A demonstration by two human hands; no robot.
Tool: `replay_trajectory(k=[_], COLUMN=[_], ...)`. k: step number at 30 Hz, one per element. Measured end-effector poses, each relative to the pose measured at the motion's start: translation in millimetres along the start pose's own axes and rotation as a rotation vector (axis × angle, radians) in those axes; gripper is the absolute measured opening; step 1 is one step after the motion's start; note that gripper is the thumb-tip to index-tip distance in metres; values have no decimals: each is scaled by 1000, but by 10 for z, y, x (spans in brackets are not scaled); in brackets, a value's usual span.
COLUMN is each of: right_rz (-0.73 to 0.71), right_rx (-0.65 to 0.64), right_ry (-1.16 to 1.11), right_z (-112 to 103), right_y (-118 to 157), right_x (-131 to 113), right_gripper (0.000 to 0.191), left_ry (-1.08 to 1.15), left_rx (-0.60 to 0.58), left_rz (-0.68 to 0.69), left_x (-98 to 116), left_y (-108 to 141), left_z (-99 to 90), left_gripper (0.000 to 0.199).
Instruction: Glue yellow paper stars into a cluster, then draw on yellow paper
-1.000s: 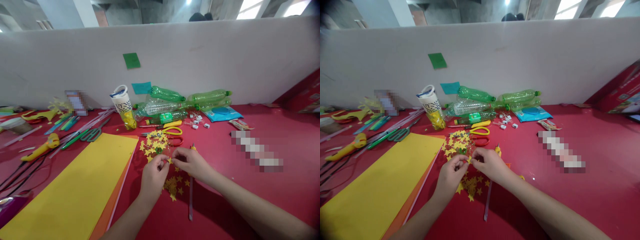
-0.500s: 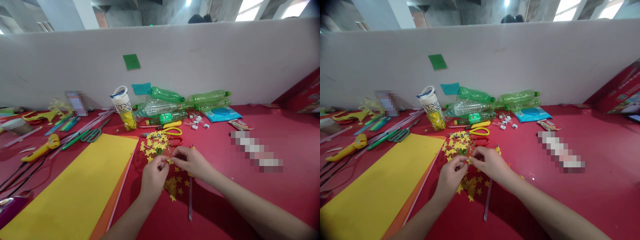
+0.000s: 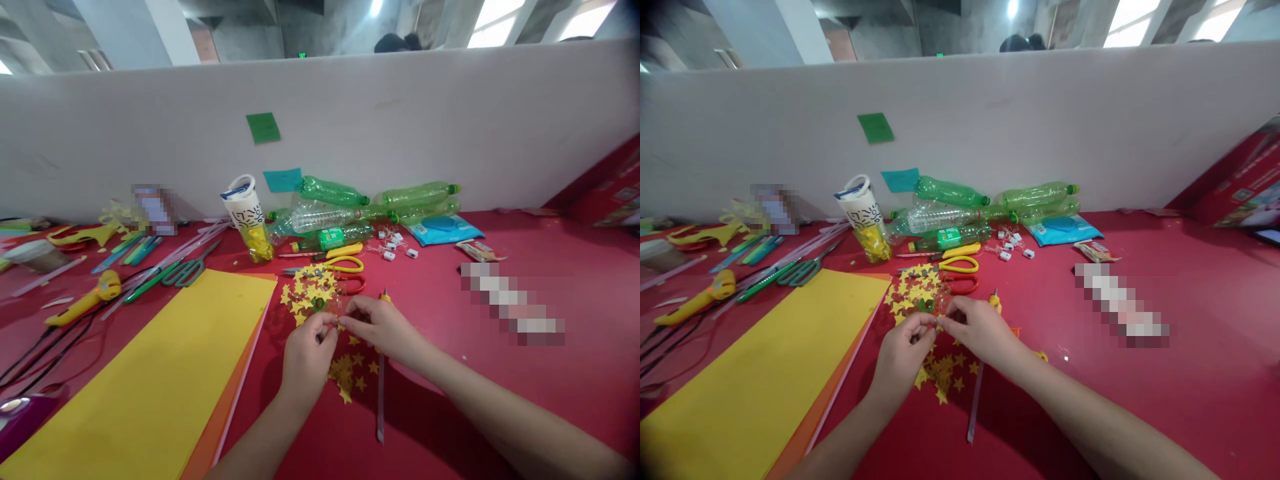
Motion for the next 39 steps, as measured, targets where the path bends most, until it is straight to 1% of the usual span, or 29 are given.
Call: replay_trajectory(k=[4, 9, 13, 17, 22, 27, 33, 36, 39], right_rz=[-3, 17, 23, 7, 36, 40, 21, -3, -97], right_rx=[13, 90, 120, 126, 129, 108, 91, 62, 28], right_ry=[-5, -4, 18, 86, 175, 275, 369, 443, 582], right_z=[-48, -261, -406, -504, -589, -558, -486, -405, -248], right_y=[2, 32, 69, 107, 204, 341, 433, 450, 457], right_x=[-30, -78, -115, -172, -176, -135, -131, -170, -245], right_gripper=[21, 25, 29, 26, 23, 20, 16, 14, 15], left_ry=[5, 0, -63, -176, -412, -602, -769, -768, -684], left_rx=[2, 29, 30, 42, 54, 70, 85, 99, 132], left_rz=[-25, -17, -3, 38, 111, 212, 270, 286, 286], left_x=[-20, -62, -78, -46, 57, 183, 213, 261, 368], left_y=[-10, -8, 14, 42, 76, 117, 150, 160, 168], left_z=[-9, -55, -100, -163, -252, -289, -276, -319, -448], left_gripper=[15, 18, 25, 30, 28, 28, 36, 36, 33])
Point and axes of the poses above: each hand's wrist, its own y-axis away from the middle knuckle, its own z-axis out of the palm, x = y × z, the point moved 6 cm from there along -y, towards the middle knuckle, and after that the axes turned 2 degrees about -x, right-handed, at the moved point
